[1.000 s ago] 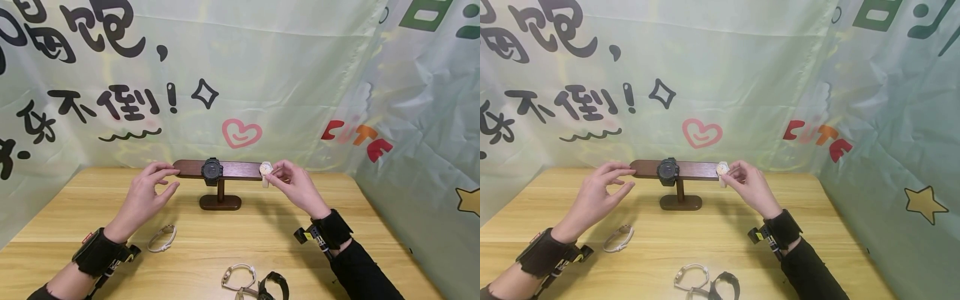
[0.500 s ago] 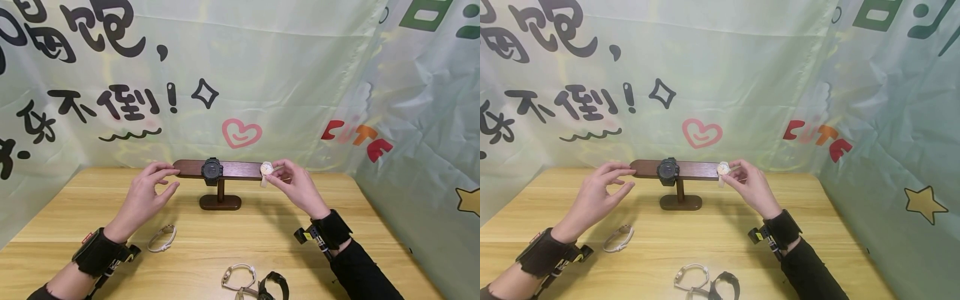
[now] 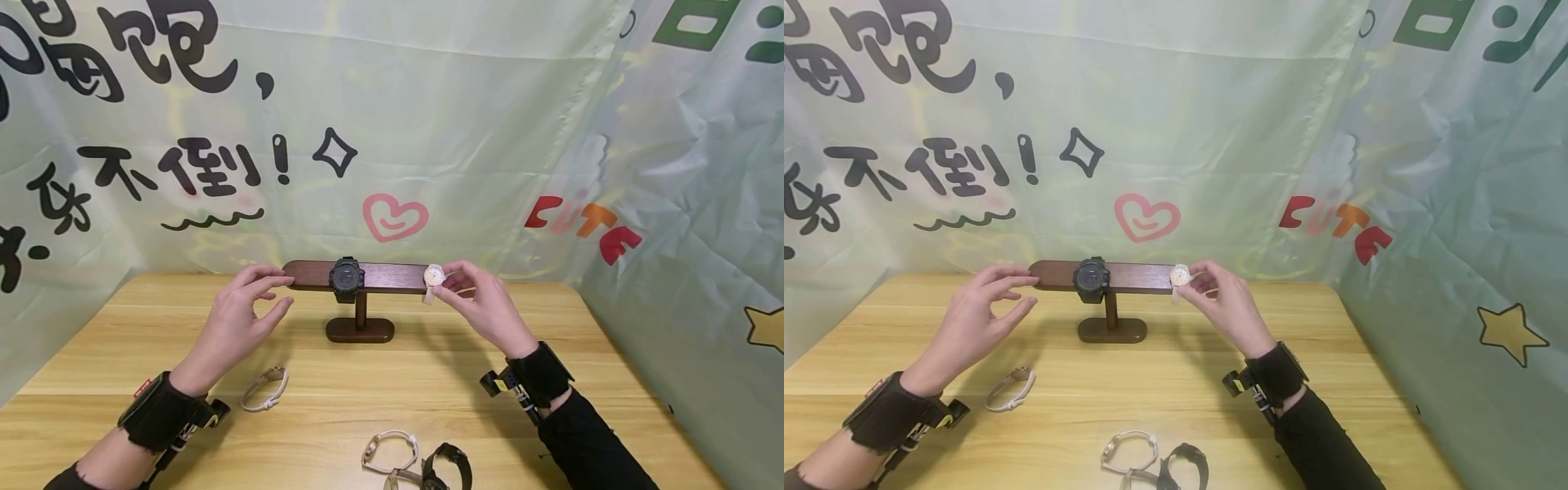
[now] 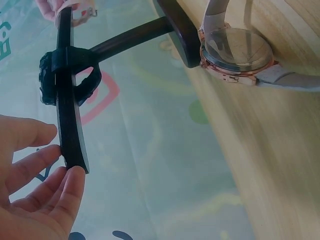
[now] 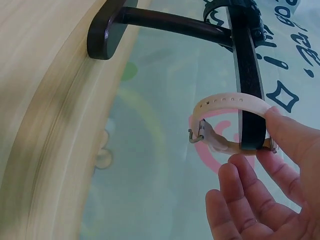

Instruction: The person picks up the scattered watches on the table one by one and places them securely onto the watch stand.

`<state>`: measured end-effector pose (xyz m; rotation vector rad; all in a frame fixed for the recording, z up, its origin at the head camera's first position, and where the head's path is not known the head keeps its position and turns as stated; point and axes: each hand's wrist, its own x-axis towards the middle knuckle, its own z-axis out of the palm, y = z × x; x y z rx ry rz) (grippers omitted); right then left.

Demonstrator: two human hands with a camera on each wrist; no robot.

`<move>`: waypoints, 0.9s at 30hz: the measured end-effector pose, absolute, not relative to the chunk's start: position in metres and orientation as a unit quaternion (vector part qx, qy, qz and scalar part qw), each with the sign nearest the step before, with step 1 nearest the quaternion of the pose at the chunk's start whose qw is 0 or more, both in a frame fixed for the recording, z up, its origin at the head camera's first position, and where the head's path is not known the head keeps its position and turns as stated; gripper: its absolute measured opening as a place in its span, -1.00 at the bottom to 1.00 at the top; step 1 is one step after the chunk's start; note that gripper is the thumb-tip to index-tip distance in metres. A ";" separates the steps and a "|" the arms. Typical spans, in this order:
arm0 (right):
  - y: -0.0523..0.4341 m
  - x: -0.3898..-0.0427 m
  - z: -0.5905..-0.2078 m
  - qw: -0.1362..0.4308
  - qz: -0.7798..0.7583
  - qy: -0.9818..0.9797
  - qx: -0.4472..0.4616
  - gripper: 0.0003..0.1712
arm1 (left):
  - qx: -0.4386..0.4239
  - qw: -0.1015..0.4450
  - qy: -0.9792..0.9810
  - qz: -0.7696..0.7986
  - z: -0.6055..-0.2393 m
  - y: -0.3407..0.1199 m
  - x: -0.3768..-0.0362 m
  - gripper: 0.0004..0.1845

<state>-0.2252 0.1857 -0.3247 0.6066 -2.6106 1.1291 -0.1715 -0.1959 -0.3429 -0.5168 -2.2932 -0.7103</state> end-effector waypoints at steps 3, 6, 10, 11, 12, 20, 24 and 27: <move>0.185 -0.225 -0.325 0.122 0.379 -0.894 0.208 -0.55 | -0.199 0.336 -0.880 -0.271 -0.343 -0.196 -0.172 -0.67; 0.185 -0.225 -0.325 0.127 0.373 -0.895 0.208 -0.54 | -0.201 0.336 -0.879 -0.273 -0.343 -0.196 -0.172 -0.66; 0.185 -0.225 -0.326 0.127 0.373 -0.896 0.206 -0.52 | -0.204 0.335 -0.878 -0.276 -0.342 -0.196 -0.172 -0.67; 0.185 -0.225 -0.326 0.127 0.374 -0.895 0.206 -0.50 | -0.204 0.335 -0.878 -0.276 -0.342 -0.196 -0.172 -0.67; 0.185 -0.225 -0.326 0.128 0.375 -0.894 0.208 -0.49 | -0.203 0.335 -0.878 -0.276 -0.342 -0.196 -0.172 -0.67; 0.186 -0.227 -0.326 0.144 0.365 -0.888 0.239 -0.47 | -0.204 0.339 -0.877 -0.273 -0.343 -0.197 -0.173 -0.67; 0.187 -0.227 -0.325 0.146 0.353 -0.891 0.245 -0.46 | -0.205 0.338 -0.877 -0.273 -0.343 -0.197 -0.173 -0.67; 0.187 -0.227 -0.323 0.144 0.346 -0.893 0.247 -0.44 | -0.205 0.337 -0.877 -0.273 -0.343 -0.197 -0.173 -0.67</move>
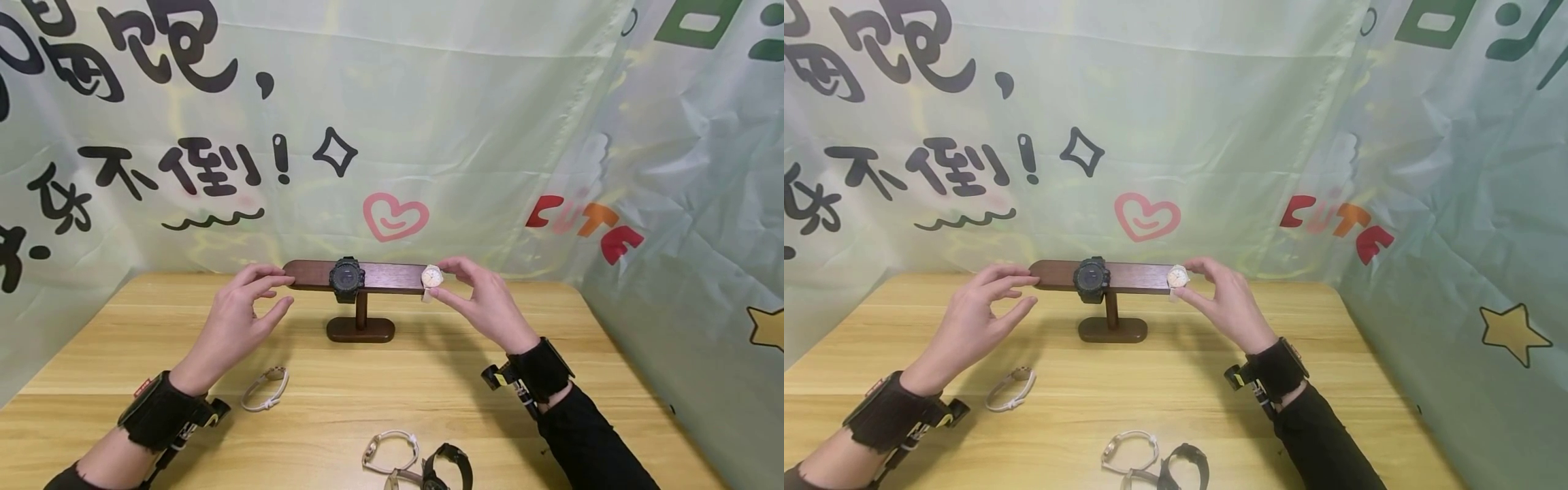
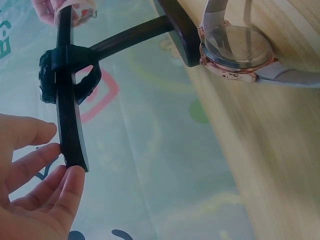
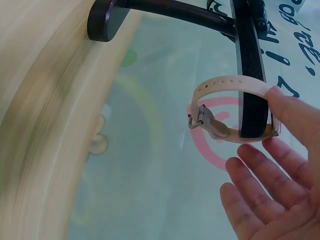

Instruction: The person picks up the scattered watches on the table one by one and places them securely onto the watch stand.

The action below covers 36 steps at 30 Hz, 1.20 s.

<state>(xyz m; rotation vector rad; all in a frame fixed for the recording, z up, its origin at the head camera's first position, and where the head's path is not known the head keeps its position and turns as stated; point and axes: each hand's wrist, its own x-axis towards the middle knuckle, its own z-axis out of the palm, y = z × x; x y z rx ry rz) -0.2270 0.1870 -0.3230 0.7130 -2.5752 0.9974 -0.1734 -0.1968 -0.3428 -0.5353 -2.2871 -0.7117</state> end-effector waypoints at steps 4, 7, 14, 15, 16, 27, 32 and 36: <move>0.186 -0.229 -0.323 0.147 0.345 -0.891 0.257 -0.45 | -0.204 0.336 -0.878 -0.272 -0.343 -0.197 -0.173 -0.67; 0.186 -0.232 -0.324 0.152 0.346 -0.886 0.269 -0.47 | -0.203 0.334 -0.879 -0.273 -0.343 -0.197 -0.173 -0.68; 0.184 -0.232 -0.320 0.144 0.340 -0.885 0.283 -0.49 | -0.201 0.331 -0.881 -0.270 -0.343 -0.197 -0.173 -0.68; 0.183 -0.232 -0.320 0.141 0.341 -0.885 0.283 -0.49 | -0.200 0.332 -0.882 -0.270 -0.343 -0.197 -0.172 -0.68; 0.183 -0.232 -0.319 0.139 0.341 -0.886 0.283 -0.49 | -0.200 0.332 -0.882 -0.269 -0.343 -0.197 -0.172 -0.68; 0.169 -0.237 -0.316 0.145 0.307 -0.888 0.309 -0.49 | -0.202 0.332 -0.881 -0.270 -0.343 -0.197 -0.173 -0.67; 0.162 -0.238 -0.314 0.132 0.310 -0.886 0.319 -0.49 | -0.203 0.332 -0.880 -0.273 -0.343 -0.196 -0.173 -0.67; 0.156 -0.238 -0.313 0.125 0.310 -0.885 0.324 -0.49 | -0.202 0.330 -0.880 -0.275 -0.343 -0.196 -0.172 -0.67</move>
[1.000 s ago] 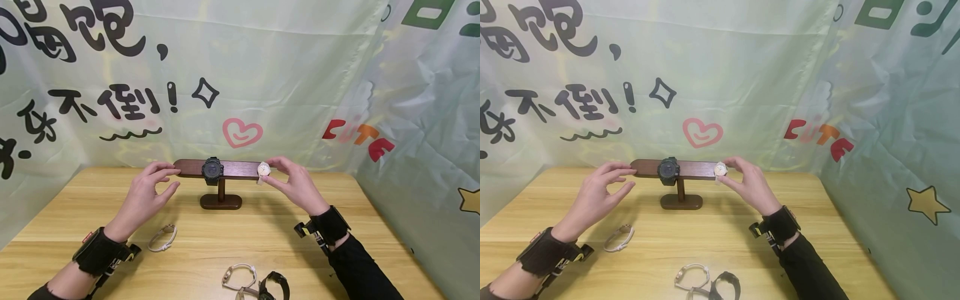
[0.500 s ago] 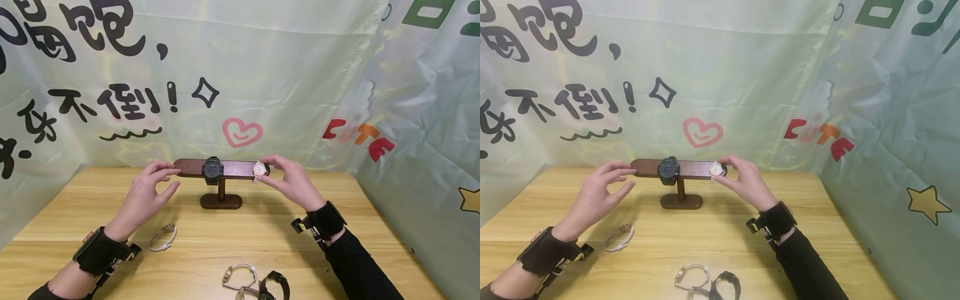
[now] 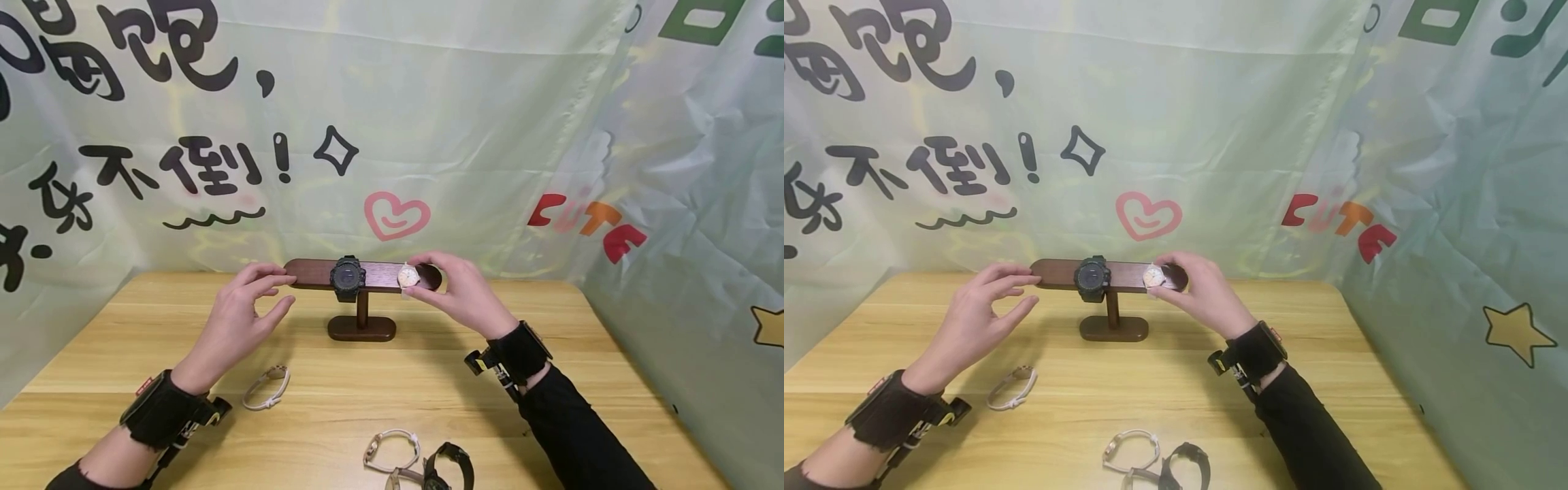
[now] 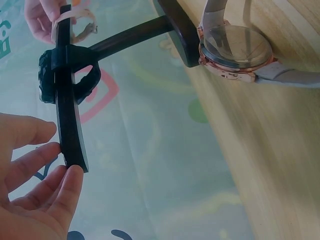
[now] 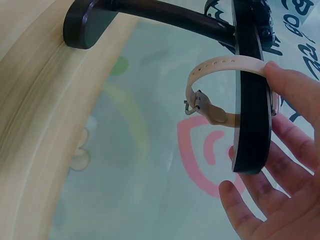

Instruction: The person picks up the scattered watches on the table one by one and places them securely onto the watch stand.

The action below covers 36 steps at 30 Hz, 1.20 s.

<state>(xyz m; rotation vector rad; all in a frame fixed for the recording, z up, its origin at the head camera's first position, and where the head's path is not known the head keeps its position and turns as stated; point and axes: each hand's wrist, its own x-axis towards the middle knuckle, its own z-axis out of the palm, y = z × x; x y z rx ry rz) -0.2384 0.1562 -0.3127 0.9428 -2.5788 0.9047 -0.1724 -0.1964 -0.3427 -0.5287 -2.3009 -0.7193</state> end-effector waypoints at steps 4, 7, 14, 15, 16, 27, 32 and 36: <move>0.151 -0.240 -0.312 0.120 0.307 -0.884 0.332 -0.49 | -0.204 0.332 -0.879 -0.277 -0.343 -0.197 -0.173 -0.68; 0.147 -0.241 -0.311 0.116 0.306 -0.884 0.335 -0.50 | -0.204 0.331 -0.879 -0.275 -0.343 -0.197 -0.173 -0.68; 0.136 -0.244 -0.309 0.115 0.298 -0.882 0.347 -0.53 | -0.205 0.327 -0.880 -0.275 -0.343 -0.196 -0.173 -0.68; 0.134 -0.244 -0.308 0.115 0.297 -0.882 0.348 -0.53 | -0.205 0.328 -0.880 -0.275 -0.343 -0.196 -0.173 -0.68; 0.132 -0.244 -0.308 0.114 0.295 -0.882 0.349 -0.53 | -0.204 0.328 -0.881 -0.274 -0.343 -0.196 -0.173 -0.67; 0.114 -0.243 -0.305 0.109 0.279 -0.882 0.363 -0.53 | -0.203 0.326 -0.882 -0.274 -0.344 -0.196 -0.172 -0.68; 0.109 -0.242 -0.304 0.109 0.278 -0.882 0.364 -0.52 | -0.204 0.328 -0.881 -0.273 -0.344 -0.197 -0.172 -0.67; 0.108 -0.242 -0.303 0.113 0.281 -0.880 0.365 -0.52 | -0.205 0.327 -0.881 -0.274 -0.343 -0.196 -0.174 -0.66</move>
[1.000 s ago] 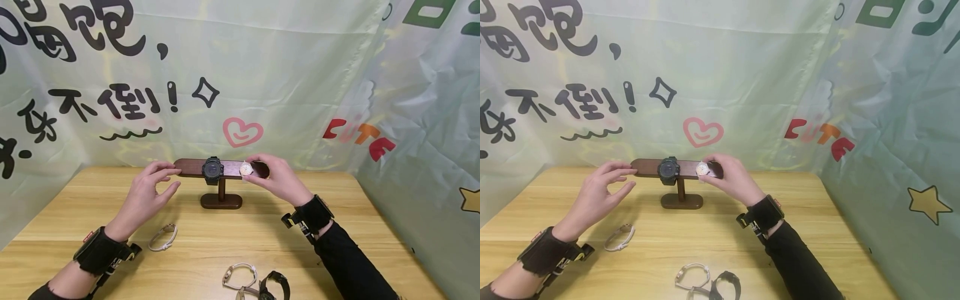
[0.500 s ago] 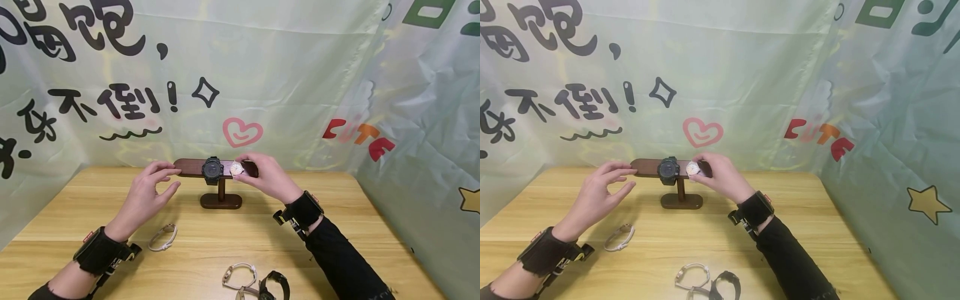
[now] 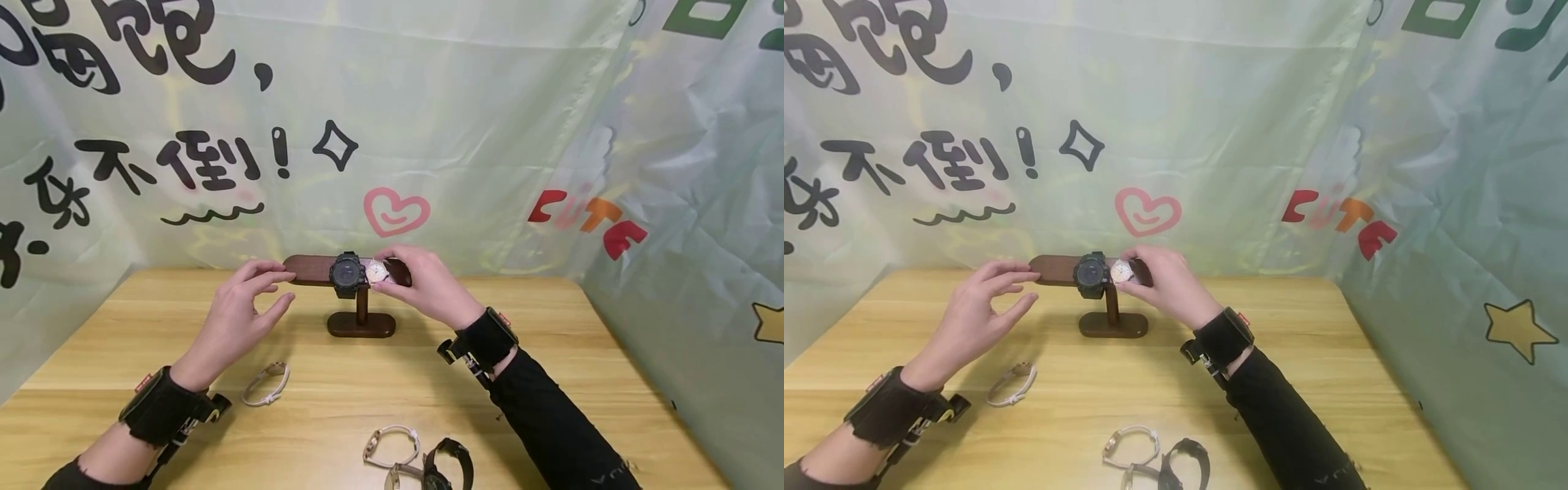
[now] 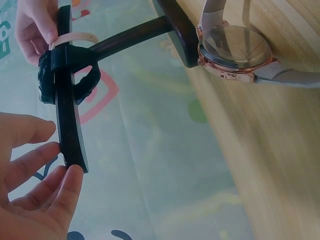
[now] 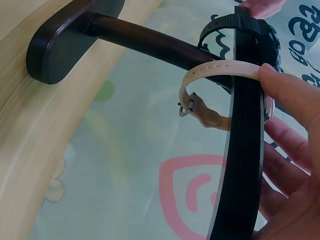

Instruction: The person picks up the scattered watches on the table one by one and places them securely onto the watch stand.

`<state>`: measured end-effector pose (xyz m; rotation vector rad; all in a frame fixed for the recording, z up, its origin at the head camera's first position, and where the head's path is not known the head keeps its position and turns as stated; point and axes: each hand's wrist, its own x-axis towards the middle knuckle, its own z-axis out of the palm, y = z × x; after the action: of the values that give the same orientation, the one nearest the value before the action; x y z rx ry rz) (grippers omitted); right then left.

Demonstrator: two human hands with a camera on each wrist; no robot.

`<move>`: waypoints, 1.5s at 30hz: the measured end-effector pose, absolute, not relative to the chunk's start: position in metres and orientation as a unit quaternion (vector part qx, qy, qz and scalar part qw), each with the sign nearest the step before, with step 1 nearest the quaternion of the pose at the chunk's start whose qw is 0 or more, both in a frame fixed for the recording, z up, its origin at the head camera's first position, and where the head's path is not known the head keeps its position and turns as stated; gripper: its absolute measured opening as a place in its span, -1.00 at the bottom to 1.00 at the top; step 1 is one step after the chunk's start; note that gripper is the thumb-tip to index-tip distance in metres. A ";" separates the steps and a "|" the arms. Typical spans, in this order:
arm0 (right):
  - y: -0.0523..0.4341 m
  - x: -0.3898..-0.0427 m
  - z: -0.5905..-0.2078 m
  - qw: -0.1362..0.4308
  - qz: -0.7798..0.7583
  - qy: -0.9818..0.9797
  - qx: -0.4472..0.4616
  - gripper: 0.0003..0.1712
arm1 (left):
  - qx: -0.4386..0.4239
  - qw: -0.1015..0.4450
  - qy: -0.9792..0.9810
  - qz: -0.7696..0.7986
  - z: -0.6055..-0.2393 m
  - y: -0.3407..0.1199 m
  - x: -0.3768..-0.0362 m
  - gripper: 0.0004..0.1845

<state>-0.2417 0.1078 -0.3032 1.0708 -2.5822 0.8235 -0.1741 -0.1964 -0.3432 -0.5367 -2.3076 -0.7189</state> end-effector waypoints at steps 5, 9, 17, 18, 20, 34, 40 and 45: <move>0.108 -0.242 -0.302 0.125 0.278 -0.878 0.368 -0.50 | -0.207 0.325 -0.881 -0.276 -0.342 -0.195 -0.175 -0.67; 0.110 -0.240 -0.303 0.134 0.274 -0.876 0.372 -0.50 | -0.208 0.323 -0.881 -0.277 -0.341 -0.195 -0.176 -0.67; 0.115 -0.237 -0.306 0.147 0.265 -0.868 0.393 -0.51 | -0.209 0.319 -0.880 -0.284 -0.342 -0.194 -0.175 -0.67; 0.116 -0.236 -0.306 0.150 0.264 -0.867 0.396 -0.50 | -0.209 0.318 -0.880 -0.284 -0.342 -0.194 -0.175 -0.67; 0.118 -0.233 -0.306 0.155 0.261 -0.864 0.402 -0.50 | -0.208 0.317 -0.880 -0.285 -0.343 -0.195 -0.175 -0.67; 0.138 -0.197 -0.305 0.162 0.257 -0.853 0.424 -0.64 | -0.198 0.309 -0.888 -0.277 -0.342 -0.196 -0.174 -0.66; 0.144 -0.185 -0.305 0.149 0.227 -0.863 0.427 -0.71 | -0.200 0.314 -0.886 -0.275 -0.341 -0.197 -0.173 -0.66; 0.145 -0.178 -0.307 0.121 0.210 -0.865 0.439 -0.76 | -0.203 0.319 -0.886 -0.269 -0.340 -0.196 -0.171 -0.66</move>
<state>-0.1778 0.1454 -0.3069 1.2829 -2.5267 0.6140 -0.1708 -0.1964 -0.3395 -0.5331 -2.3293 -0.7077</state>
